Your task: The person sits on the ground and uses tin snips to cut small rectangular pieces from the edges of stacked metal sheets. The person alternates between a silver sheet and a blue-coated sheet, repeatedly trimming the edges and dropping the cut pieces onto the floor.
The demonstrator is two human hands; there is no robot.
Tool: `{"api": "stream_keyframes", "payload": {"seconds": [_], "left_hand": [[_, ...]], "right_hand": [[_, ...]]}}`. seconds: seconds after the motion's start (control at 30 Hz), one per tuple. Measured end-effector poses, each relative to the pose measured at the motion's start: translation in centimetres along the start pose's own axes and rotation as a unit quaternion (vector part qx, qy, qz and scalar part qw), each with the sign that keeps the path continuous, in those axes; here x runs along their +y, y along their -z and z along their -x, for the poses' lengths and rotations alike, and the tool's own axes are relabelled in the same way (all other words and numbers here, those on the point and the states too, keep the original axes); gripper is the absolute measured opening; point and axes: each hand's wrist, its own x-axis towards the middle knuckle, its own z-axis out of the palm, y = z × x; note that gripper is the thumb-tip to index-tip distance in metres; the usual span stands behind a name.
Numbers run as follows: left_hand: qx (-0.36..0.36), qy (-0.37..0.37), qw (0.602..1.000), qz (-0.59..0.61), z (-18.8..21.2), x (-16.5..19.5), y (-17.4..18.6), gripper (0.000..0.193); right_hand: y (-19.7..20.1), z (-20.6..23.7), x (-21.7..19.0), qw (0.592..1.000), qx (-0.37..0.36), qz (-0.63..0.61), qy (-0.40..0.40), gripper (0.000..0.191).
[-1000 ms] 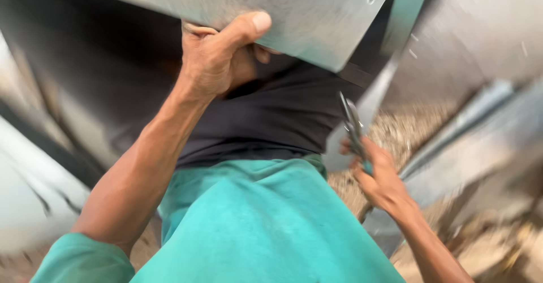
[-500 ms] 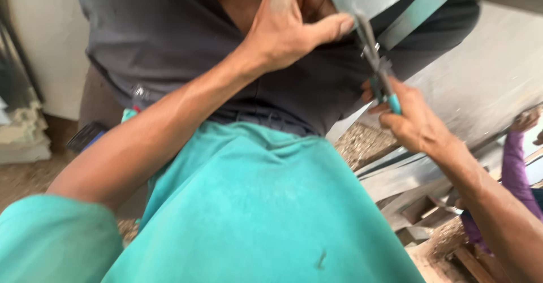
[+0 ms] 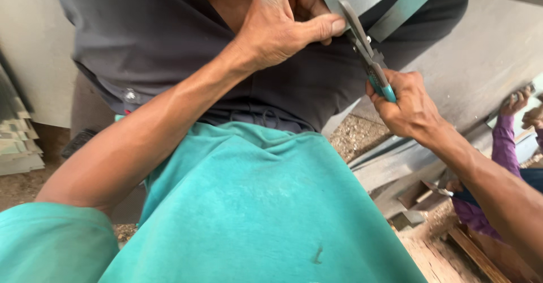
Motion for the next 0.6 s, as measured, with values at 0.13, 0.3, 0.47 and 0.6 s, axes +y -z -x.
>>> {"api": "stream_keyframes", "payload": {"seconds": [0.13,0.3,0.47,0.6], "left_hand": [[-0.016,-0.022,0.998,0.063,-0.8,0.6,-0.5,0.041],[-0.063,0.115,0.991,0.036,-1.7,4.8,0.3,0.031],[-0.084,0.127,0.976,-0.156,-2.0,4.8,4.1,0.022],[-0.095,-0.09,0.952,-0.275,-2.7,1.0,4.8,0.019]], "right_hand": [[0.8,-0.3,-0.7,0.998,0.006,0.017,0.056,0.017],[0.6,-0.7,0.6,0.999,0.018,0.0,0.037,0.019],[-2.6,0.4,4.5,0.997,0.035,-0.036,0.057,0.022],[-7.9,2.4,7.8,0.988,0.034,-0.153,-0.01,0.019]]}}
